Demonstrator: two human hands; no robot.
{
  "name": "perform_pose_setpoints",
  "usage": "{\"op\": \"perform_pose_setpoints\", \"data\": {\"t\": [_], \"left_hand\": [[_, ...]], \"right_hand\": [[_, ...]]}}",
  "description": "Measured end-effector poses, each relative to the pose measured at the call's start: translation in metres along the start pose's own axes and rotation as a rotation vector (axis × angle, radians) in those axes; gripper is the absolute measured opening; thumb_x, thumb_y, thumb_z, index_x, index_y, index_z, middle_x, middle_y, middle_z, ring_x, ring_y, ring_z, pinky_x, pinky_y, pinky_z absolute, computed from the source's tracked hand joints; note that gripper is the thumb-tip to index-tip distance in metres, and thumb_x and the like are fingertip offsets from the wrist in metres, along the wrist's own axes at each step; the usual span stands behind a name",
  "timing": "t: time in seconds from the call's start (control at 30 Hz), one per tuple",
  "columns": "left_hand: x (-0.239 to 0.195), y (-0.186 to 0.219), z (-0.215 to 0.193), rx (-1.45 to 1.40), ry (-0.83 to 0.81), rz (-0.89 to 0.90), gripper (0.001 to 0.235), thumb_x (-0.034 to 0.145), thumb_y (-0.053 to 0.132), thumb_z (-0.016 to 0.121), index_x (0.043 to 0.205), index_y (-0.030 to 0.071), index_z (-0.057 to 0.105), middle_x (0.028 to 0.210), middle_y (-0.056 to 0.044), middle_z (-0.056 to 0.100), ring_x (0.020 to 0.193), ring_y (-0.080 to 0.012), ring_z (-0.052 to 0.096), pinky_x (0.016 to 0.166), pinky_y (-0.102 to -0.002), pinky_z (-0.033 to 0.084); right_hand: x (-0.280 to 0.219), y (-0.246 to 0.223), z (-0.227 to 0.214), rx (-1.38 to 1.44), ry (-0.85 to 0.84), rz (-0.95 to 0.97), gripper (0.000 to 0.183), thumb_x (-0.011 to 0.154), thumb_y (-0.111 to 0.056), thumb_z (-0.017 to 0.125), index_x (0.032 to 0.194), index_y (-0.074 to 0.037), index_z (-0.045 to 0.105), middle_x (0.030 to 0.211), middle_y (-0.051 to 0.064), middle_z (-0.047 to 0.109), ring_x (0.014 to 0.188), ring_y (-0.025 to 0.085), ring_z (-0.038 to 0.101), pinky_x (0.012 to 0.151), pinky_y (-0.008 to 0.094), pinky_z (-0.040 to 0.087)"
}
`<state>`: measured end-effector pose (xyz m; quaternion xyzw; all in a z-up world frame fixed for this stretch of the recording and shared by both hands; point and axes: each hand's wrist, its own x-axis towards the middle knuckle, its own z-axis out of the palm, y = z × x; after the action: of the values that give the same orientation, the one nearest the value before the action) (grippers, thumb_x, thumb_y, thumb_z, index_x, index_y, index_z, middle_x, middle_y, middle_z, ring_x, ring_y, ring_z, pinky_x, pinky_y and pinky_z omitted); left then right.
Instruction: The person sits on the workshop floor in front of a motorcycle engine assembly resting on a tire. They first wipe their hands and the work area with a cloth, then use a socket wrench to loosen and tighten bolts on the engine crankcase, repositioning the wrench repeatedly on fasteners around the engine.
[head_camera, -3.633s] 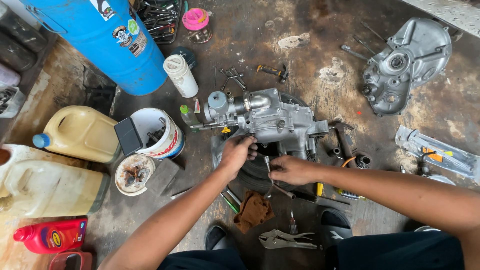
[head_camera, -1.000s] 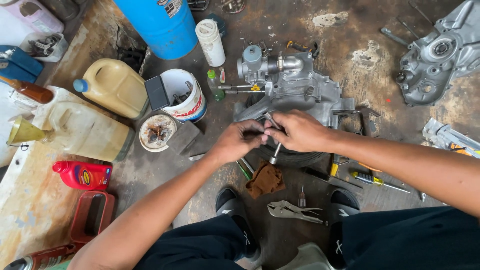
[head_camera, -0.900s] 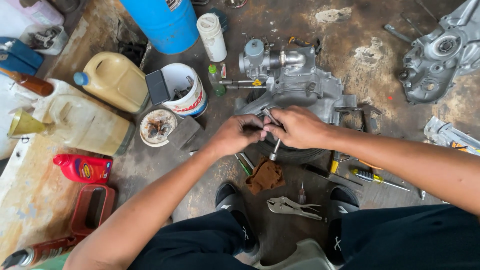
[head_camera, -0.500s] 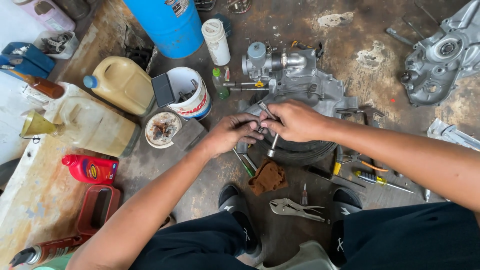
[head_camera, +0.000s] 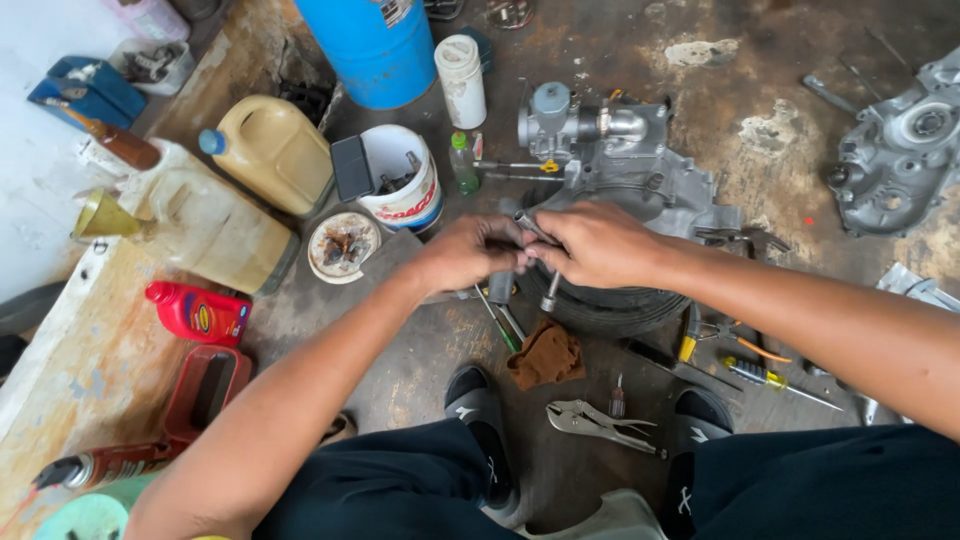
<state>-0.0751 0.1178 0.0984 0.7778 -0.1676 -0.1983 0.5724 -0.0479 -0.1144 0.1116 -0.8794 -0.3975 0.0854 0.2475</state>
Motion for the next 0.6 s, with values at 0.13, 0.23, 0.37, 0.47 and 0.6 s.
{"op": "perform_pose_setpoints", "data": {"t": [0.13, 0.23, 0.37, 0.47, 0.6], "left_hand": [[-0.022, 0.007, -0.029, 0.206, 0.094, 0.062, 0.020, 0.087, 0.021, 0.079, 0.105, 0.012, 0.075, 0.088, -0.010, 0.079, 0.090, -0.0241, 0.078, 0.088, -0.039, 0.059], [-0.049, -0.022, -0.046, 0.179, 0.239, -0.020, 0.022, 0.087, 0.021, 0.079, 0.107, 0.011, 0.074, 0.086, -0.009, 0.078, 0.090, -0.0220, 0.077, 0.089, -0.038, 0.058], [-0.086, -0.073, -0.074, -0.094, 0.412, -0.198, 0.030, 0.090, 0.007, 0.069, 0.120, 0.000, 0.070, 0.100, -0.019, 0.073, 0.089, -0.0233, 0.073, 0.085, -0.035, 0.061], [-0.072, -0.109, -0.074, 0.002, 0.524, -0.283, 0.029, 0.090, 0.012, 0.069, 0.117, 0.003, 0.072, 0.099, -0.017, 0.074, 0.090, -0.0251, 0.073, 0.084, -0.037, 0.062], [-0.081, -0.181, -0.086, 0.131, 0.669, -0.400, 0.027, 0.090, 0.020, 0.071, 0.114, 0.008, 0.074, 0.098, -0.015, 0.075, 0.091, -0.0275, 0.074, 0.084, -0.040, 0.062]], "right_hand": [[0.008, -0.020, -0.005, -0.008, 0.006, 0.002, 0.027, 0.094, -0.027, 0.066, 0.078, -0.011, 0.052, 0.062, 0.014, 0.065, 0.069, 0.043, 0.068, 0.057, 0.050, 0.050], [0.016, -0.042, -0.002, 0.040, 0.009, 0.021, 0.028, 0.095, -0.029, 0.064, 0.079, -0.012, 0.049, 0.062, 0.015, 0.062, 0.070, 0.043, 0.067, 0.057, 0.050, 0.049], [0.017, -0.041, 0.026, 0.206, 0.013, 0.139, 0.019, 0.096, -0.023, 0.062, 0.085, -0.010, 0.057, 0.060, 0.015, 0.062, 0.057, 0.038, 0.065, 0.053, 0.044, 0.049], [0.028, -0.044, 0.053, 0.323, 0.031, 0.191, 0.013, 0.096, -0.021, 0.062, 0.090, -0.010, 0.060, 0.062, 0.014, 0.064, 0.057, 0.033, 0.064, 0.053, 0.041, 0.050], [0.041, -0.048, 0.117, 0.475, 0.050, 0.264, 0.008, 0.095, -0.018, 0.062, 0.096, -0.011, 0.065, 0.066, 0.013, 0.065, 0.057, 0.027, 0.063, 0.053, 0.038, 0.051]]}}
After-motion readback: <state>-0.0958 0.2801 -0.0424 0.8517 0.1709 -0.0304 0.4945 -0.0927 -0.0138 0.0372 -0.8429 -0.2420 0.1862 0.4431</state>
